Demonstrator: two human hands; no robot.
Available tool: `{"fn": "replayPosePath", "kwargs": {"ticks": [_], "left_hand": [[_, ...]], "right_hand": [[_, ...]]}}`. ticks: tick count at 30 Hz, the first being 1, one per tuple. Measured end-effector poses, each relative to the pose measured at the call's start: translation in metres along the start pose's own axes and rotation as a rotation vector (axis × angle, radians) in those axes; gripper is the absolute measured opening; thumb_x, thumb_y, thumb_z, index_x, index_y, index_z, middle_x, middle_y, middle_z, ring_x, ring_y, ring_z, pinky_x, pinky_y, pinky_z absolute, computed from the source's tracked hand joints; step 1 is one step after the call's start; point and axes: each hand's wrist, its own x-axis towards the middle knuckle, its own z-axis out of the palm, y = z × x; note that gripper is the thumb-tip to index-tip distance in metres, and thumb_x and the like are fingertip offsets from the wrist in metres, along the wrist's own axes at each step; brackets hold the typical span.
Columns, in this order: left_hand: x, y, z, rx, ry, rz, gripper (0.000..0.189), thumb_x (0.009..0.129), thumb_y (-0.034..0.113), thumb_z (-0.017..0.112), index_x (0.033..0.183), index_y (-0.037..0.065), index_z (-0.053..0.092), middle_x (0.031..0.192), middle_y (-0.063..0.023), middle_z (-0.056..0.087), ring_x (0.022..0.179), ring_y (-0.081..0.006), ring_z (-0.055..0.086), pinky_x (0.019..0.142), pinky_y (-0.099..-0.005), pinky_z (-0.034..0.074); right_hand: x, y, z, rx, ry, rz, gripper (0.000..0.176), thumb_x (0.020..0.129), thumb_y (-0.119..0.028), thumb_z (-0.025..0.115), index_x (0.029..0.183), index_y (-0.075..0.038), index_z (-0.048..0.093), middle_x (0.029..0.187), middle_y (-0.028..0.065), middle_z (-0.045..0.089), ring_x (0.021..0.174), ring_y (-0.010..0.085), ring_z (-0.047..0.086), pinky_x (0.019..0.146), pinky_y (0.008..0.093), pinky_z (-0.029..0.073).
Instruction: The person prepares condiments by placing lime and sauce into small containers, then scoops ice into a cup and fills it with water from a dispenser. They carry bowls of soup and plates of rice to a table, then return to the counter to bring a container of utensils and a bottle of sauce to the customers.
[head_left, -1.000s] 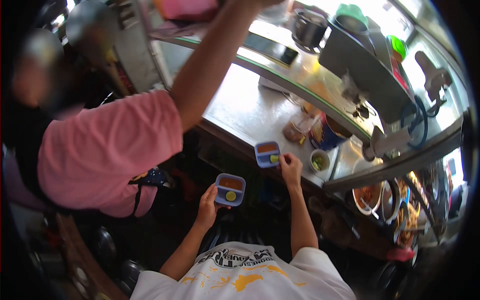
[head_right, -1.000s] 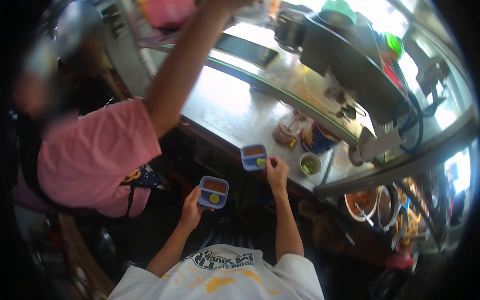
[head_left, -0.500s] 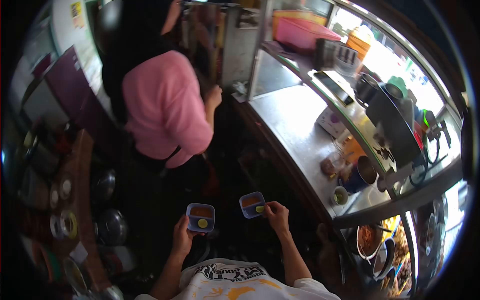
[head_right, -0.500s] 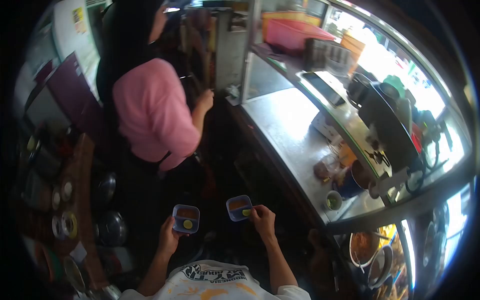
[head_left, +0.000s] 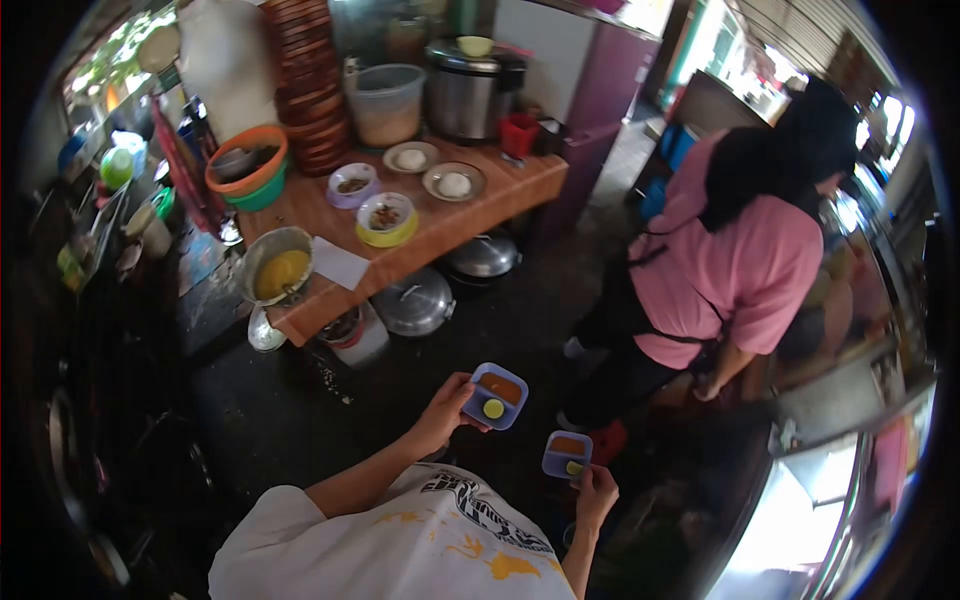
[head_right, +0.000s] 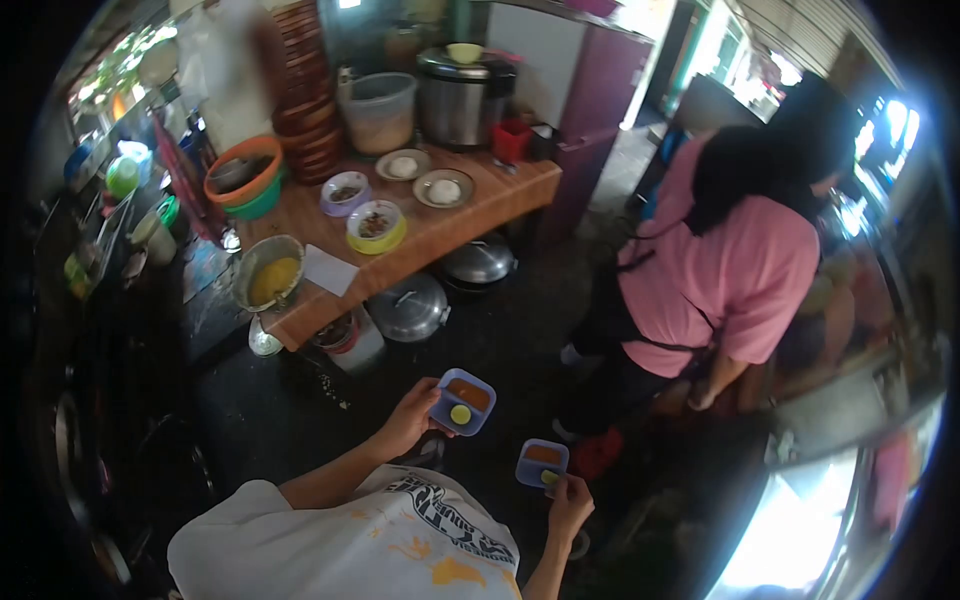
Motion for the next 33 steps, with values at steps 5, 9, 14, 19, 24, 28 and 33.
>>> {"fn": "replayPosePath", "kwargs": {"ticks": [5,9,14,19,24,28,33], "left_hand": [[0.037,0.045,-0.097,-0.036,0.224,0.157,0.027,0.099,0.027,0.038,0.109,0.002,0.042,0.099,-0.0128,0.055,0.079,-0.0236,0.063,0.064,-0.0339,0.056],[0.068,0.08,-0.149,-0.054,0.406,0.256,0.024,0.098,0.023,0.037,0.108,0.002,0.042,0.098,-0.013,0.056,0.077,-0.0232,0.063,0.066,-0.0355,0.056],[0.115,0.121,-0.181,-0.083,0.604,0.337,0.021,0.098,0.019,0.036,0.105,0.001,0.043,0.097,-0.0136,0.057,0.079,-0.0236,0.064,0.068,-0.0347,0.058],[0.189,0.148,-0.215,-0.146,0.722,0.409,0.017,0.097,0.017,0.038,0.098,0.001,0.045,0.097,-0.0132,0.058,0.081,-0.0224,0.064,0.069,-0.0354,0.058],[0.286,0.183,-0.247,-0.262,0.789,0.452,0.016,0.095,0.017,0.044,0.101,0.002,0.049,0.099,-0.0126,0.059,0.087,-0.023,0.064,0.074,-0.0377,0.058],[0.372,0.212,-0.269,-0.344,0.847,0.486,0.017,0.093,0.015,0.048,0.104,0.002,0.05,0.1,-0.0123,0.059,0.093,-0.0244,0.062,0.077,-0.041,0.057],[0.459,0.233,-0.314,-0.358,0.931,0.452,0.017,0.092,0.012,0.049,0.104,0.001,0.051,0.101,-0.0136,0.059,0.091,-0.0251,0.062,0.077,-0.0412,0.057]], "right_hand": [[0.077,-0.046,0.131,-0.02,-0.266,-0.131,0.015,0.085,-0.007,0.058,0.088,0.007,0.062,0.071,0.0097,0.064,0.059,0.0134,0.064,0.052,0.0256,0.053],[0.151,-0.089,0.226,0.005,-0.421,-0.233,0.014,0.085,-0.007,0.059,0.088,0.006,0.063,0.072,0.0087,0.064,0.059,0.0128,0.063,0.053,0.0248,0.052],[0.246,-0.145,0.334,0.054,-0.542,-0.254,0.013,0.085,-0.006,0.058,0.085,0.006,0.062,0.068,0.0095,0.064,0.058,0.0134,0.063,0.053,0.0249,0.051],[0.362,-0.176,0.442,0.099,-0.625,-0.289,0.015,0.085,-0.005,0.058,0.09,0.009,0.062,0.074,0.0104,0.064,0.059,0.015,0.064,0.055,0.0259,0.054],[0.485,-0.184,0.555,-0.035,-0.526,-0.535,0.015,0.085,-0.004,0.059,0.091,0.009,0.063,0.072,0.0122,0.064,0.061,0.0167,0.065,0.055,0.0262,0.055],[0.556,-0.185,0.631,-0.018,-0.615,-0.416,0.015,0.084,-0.004,0.06,0.088,0.01,0.062,0.072,0.0133,0.065,0.061,0.0179,0.066,0.053,0.0277,0.055],[0.583,-0.207,0.675,-0.095,-0.66,-0.352,0.011,0.084,-0.001,0.058,0.087,0.008,0.061,0.071,0.0131,0.064,0.06,0.0175,0.066,0.052,0.0286,0.056]]}}
